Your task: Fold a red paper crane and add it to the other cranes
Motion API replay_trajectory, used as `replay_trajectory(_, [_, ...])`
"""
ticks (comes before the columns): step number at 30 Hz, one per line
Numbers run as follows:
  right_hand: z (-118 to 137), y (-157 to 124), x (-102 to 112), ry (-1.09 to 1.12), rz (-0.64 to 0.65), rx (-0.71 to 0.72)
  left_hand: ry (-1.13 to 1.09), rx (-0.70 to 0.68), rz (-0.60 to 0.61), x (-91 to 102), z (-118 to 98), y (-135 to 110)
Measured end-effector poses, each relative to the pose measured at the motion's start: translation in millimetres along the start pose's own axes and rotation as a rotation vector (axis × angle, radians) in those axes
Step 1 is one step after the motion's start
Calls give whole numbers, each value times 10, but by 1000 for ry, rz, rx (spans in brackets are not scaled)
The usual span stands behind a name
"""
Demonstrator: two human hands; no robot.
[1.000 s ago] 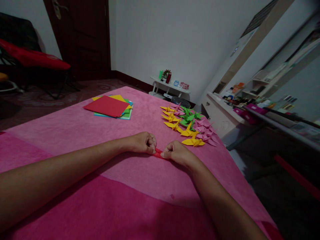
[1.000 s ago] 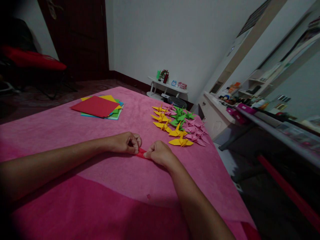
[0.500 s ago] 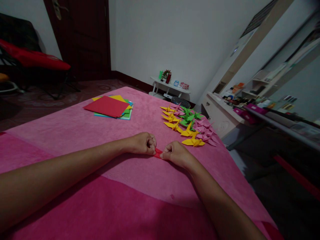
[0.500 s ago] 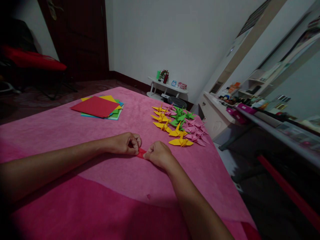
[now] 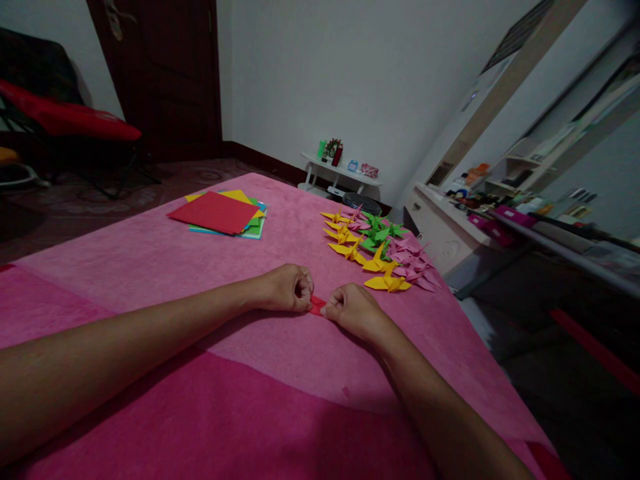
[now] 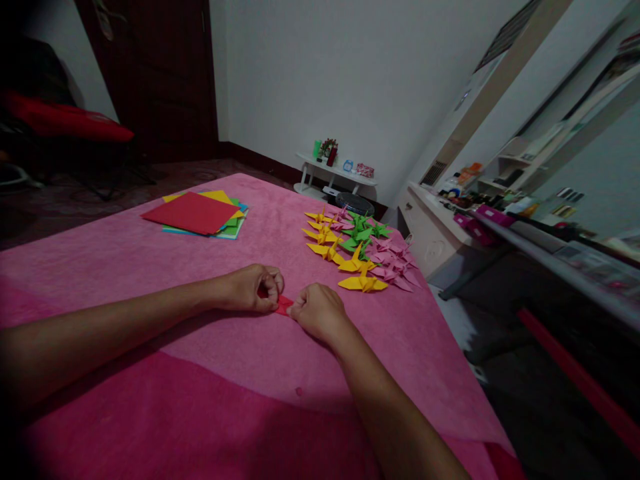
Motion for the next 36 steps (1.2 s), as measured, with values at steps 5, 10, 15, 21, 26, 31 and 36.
replay_trajectory(5, [-8,-16,-4,-49,-23,6,25,-56,-10,22,-9,-13])
replay_trajectory(10, [-52,-25,-20,-16,-6,26,50,-120,-18,46,-35,-34])
replay_trajectory(15, [-107,-75,18,-2,-96,68,44,-114,-21,105,-47,-74])
replay_trajectory(21, [-74,-110,64,-60,-97,47,-51,-112,28,169,85,-124])
replay_trajectory(26, [-118,-80,59,-39,-4,12,-221,3,-1,199,242,-148])
replay_trajectory(31, [-224,-75,7,331,83,-37,-534,66,-102,284,296,-144])
replay_trajectory(36, [-185,-23,-18,848,13,-68,-719,273,-376,364,321,-173])
Point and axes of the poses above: each hand's wrist, its own y-axis towards the middle knuckle, its own x-axis out of the back of the hand, z = x × y, the point moved 6 cm from there along y, towards the middle knuckle, and after that the axes turned 4 degrees about y, right-handed, at the moved point
